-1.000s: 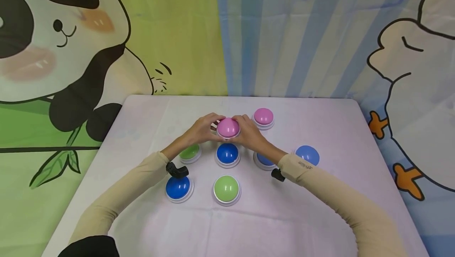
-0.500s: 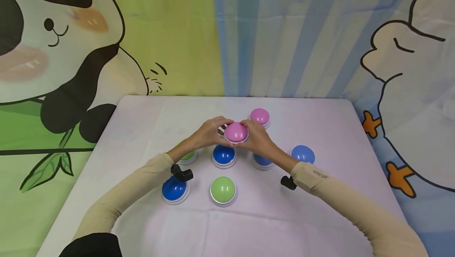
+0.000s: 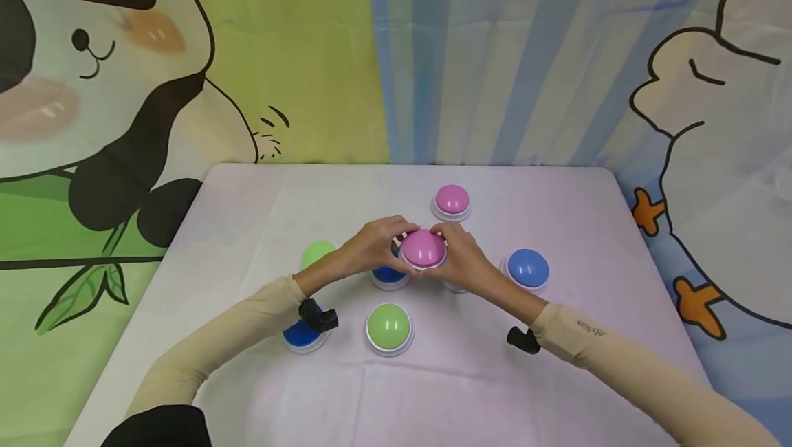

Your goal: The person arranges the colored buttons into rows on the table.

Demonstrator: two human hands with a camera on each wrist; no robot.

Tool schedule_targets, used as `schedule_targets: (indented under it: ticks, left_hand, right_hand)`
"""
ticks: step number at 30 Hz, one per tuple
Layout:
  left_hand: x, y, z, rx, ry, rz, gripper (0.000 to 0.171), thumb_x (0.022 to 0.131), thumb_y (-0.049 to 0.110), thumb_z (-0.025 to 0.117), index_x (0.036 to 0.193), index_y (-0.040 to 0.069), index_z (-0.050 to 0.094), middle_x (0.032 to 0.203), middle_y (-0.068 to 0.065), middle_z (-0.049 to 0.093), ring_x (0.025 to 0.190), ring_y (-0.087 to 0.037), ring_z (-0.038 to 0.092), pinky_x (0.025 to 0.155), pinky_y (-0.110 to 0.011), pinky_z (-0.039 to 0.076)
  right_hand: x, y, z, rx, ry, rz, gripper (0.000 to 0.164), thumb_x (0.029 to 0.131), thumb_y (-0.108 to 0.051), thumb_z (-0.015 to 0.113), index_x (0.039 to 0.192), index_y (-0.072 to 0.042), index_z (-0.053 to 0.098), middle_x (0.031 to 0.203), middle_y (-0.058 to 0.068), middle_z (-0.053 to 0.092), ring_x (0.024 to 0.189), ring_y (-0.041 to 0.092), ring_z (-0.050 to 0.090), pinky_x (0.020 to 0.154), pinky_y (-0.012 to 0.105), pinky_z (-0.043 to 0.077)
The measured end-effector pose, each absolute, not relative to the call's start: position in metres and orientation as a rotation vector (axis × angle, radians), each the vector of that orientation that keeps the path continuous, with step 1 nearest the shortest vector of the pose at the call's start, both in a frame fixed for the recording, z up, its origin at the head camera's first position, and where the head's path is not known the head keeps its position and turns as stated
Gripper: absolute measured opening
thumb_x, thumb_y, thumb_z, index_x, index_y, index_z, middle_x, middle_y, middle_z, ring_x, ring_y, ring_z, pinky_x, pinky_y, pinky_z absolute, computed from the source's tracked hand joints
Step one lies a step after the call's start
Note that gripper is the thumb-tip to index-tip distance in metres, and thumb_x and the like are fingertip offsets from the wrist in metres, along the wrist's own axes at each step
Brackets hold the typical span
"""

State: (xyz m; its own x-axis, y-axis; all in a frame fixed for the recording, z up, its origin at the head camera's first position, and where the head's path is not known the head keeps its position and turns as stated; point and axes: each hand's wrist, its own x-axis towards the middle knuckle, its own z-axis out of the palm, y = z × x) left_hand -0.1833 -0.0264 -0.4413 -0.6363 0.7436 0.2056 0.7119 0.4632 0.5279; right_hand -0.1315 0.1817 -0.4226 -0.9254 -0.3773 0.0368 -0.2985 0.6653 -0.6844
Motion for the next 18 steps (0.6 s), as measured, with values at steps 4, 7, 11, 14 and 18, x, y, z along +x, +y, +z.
schedule_targets:
  ticks: [4, 7, 11, 14, 18]
  left_hand:
    - [-0.175, -0.022, -0.438, 1.378, 2.651, 0.878, 0.074, 0.058, 0.050, 0.081, 0.117, 0.011, 0.059, 0.100, 0.002, 0.060, 0.089, -0.005, 0.055, 0.080, -0.016, 0.051]
    - [-0.167, -0.020, -0.435, 1.405, 2.644, 0.855, 0.074, 0.057, 0.052, 0.080, 0.116, 0.012, 0.060, 0.100, 0.003, 0.060, 0.089, -0.004, 0.055, 0.080, -0.014, 0.050]
    - [-0.157, -0.014, -0.430, 1.439, 2.641, 0.804, 0.074, 0.058, 0.055, 0.079, 0.115, 0.013, 0.060, 0.099, 0.005, 0.060, 0.089, -0.005, 0.054, 0.080, -0.013, 0.048]
    - [-0.150, -0.009, -0.430, 1.472, 2.625, 0.795, 0.072, 0.059, 0.055, 0.078, 0.114, 0.013, 0.060, 0.097, 0.005, 0.060, 0.088, -0.005, 0.054, 0.079, -0.011, 0.047]
    - [-0.144, -0.001, -0.433, 1.490, 2.584, 0.811, 0.072, 0.060, 0.057, 0.076, 0.115, 0.014, 0.059, 0.098, 0.007, 0.058, 0.089, -0.002, 0.053, 0.079, -0.008, 0.046]
  right_hand:
    - [-0.118, 0.186, -0.421, -0.518, 2.742, -1.108, 0.076, 0.063, -0.029, 0.084, 0.123, -0.004, 0.043, 0.117, 0.013, 0.049, 0.099, 0.024, 0.051, 0.081, 0.041, 0.053]
    - [-0.109, 0.190, -0.420, -0.511, 2.734, -1.108, 0.078, 0.063, -0.030, 0.084, 0.123, -0.004, 0.042, 0.116, 0.012, 0.049, 0.097, 0.023, 0.051, 0.078, 0.036, 0.053]
    - [-0.097, 0.196, -0.419, -0.519, 2.727, -1.102, 0.078, 0.062, -0.033, 0.084, 0.122, -0.005, 0.042, 0.115, 0.010, 0.050, 0.096, 0.021, 0.051, 0.072, 0.029, 0.053]
    - [-0.090, 0.202, -0.419, -0.510, 2.716, -1.110, 0.077, 0.061, -0.032, 0.084, 0.121, -0.005, 0.043, 0.113, 0.009, 0.051, 0.094, 0.021, 0.051, 0.067, 0.024, 0.053]
    - [-0.081, 0.209, -0.420, -0.498, 2.715, -1.105, 0.078, 0.061, -0.031, 0.085, 0.120, -0.004, 0.043, 0.112, 0.010, 0.052, 0.092, 0.022, 0.051, 0.062, 0.019, 0.051]
